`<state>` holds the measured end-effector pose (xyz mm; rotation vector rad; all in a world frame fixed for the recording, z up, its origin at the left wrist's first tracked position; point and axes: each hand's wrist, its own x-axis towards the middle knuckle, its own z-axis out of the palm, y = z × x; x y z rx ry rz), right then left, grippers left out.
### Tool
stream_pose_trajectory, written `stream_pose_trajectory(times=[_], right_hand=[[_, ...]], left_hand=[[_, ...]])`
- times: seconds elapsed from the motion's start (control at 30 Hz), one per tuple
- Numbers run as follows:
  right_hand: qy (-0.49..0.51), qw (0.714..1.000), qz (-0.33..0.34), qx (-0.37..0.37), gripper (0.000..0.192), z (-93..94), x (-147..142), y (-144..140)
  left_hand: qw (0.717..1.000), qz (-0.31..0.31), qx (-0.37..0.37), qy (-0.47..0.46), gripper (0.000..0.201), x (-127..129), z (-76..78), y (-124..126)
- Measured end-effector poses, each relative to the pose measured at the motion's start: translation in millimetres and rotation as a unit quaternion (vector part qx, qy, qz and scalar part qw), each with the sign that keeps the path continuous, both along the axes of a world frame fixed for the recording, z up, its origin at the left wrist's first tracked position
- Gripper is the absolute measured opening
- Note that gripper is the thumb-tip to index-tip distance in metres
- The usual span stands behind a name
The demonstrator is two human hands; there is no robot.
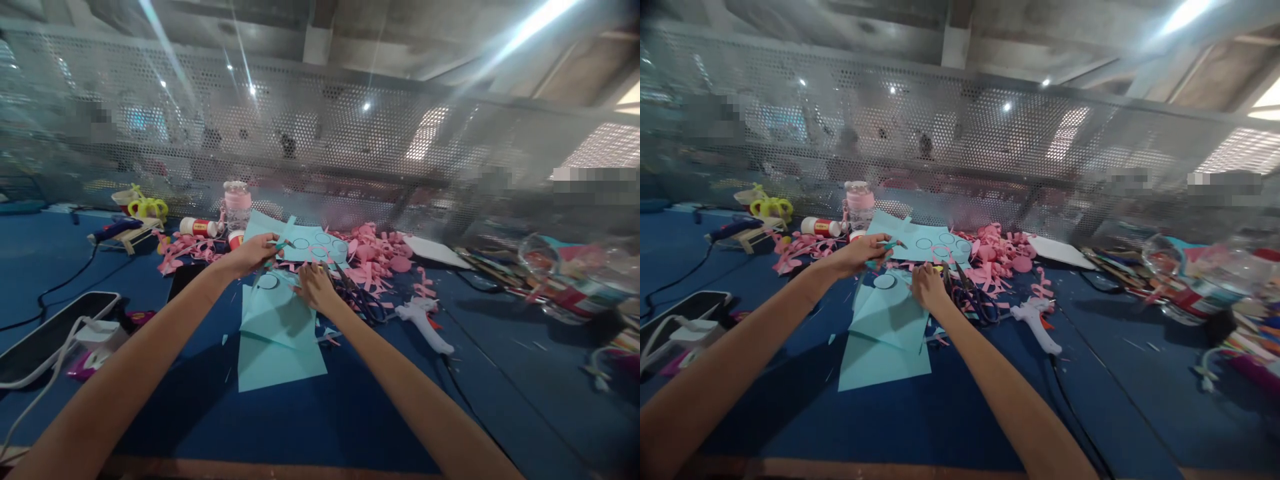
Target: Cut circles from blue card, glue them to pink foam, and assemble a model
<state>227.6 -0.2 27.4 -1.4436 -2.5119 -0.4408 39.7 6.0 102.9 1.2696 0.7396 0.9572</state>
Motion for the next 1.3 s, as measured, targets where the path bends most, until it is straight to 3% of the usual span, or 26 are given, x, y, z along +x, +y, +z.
stream_pose_trajectory(times=[0.13, 0.27, 0.33, 0.53, 0.7, 0.9, 1.03, 1.07, 1.13, 1.2, 1.23, 1.3], right_hand=[[-0.007, 1.000, -0.019, -0.005, 0.017, -6.4, -8.3, 5.8], [0.007, 0.999, -0.037, 0.001, 0.014, -1.5, 0.2, -1.8], [0.028, 0.998, -0.059, 0.012, 0.015, 3.8, 4.6, -10.2], [0.128, 0.982, -0.128, 0.056, 0.012, 14.4, 11.2, -40.0], [0.279, 0.954, -0.079, 0.077, 0.006, 3.5, 10.0, -53.0], [0.328, 0.942, -0.061, 0.025, 0.009, -5.6, 1.6, -55.6], [0.289, 0.954, -0.061, -0.051, 0.015, 12.2, 16.7, -62.2], [0.262, 0.960, -0.087, -0.038, 0.018, 19.5, 26.5, -65.7], [0.172, 0.964, -0.201, 0.023, 0.024, 33.6, 52.8, -74.0], [0.088, 0.931, -0.352, 0.037, 0.044, 42.6, 84.7, -82.1], [0.078, 0.900, -0.428, 0.029, 0.054, 44.0, 100.9, -85.2], [0.062, 0.860, -0.506, -0.010, 0.064, 40.6, 130.1, -88.1]], left_hand=[[1.000, -0.009, -0.019, 0.016, 0.017, -1.5, -4.7, 3.3], [0.997, 0.077, 0.012, 0.017, 0.029, 5.0, -15.0, 9.0], [0.996, 0.089, 0.022, 0.011, 0.035, 9.2, -19.9, 8.9], [0.999, 0.001, 0.010, 0.048, 0.038, 21.8, -33.4, -0.6], [0.999, -0.019, 0.045, 0.014, 0.038, 39.3, -46.9, -5.4], [0.999, 0.018, 0.034, -0.018, 0.041, 53.0, -60.0, -8.7], [0.998, 0.051, 0.032, -0.013, 0.042, 48.2, -63.7, -10.4], [0.998, 0.057, 0.031, -0.012, 0.042, 45.4, -63.7, -11.6], [0.998, 0.062, 0.022, -0.007, 0.041, 39.0, -63.2, -15.5], [0.998, 0.061, 0.004, 0.003, 0.041, 33.1, -62.8, -20.9], [0.998, 0.059, -0.005, 0.007, 0.040, 30.9, -62.8, -23.7], [0.998, 0.054, -0.015, 0.011, 0.040, 28.3, -63.4, -28.4]])
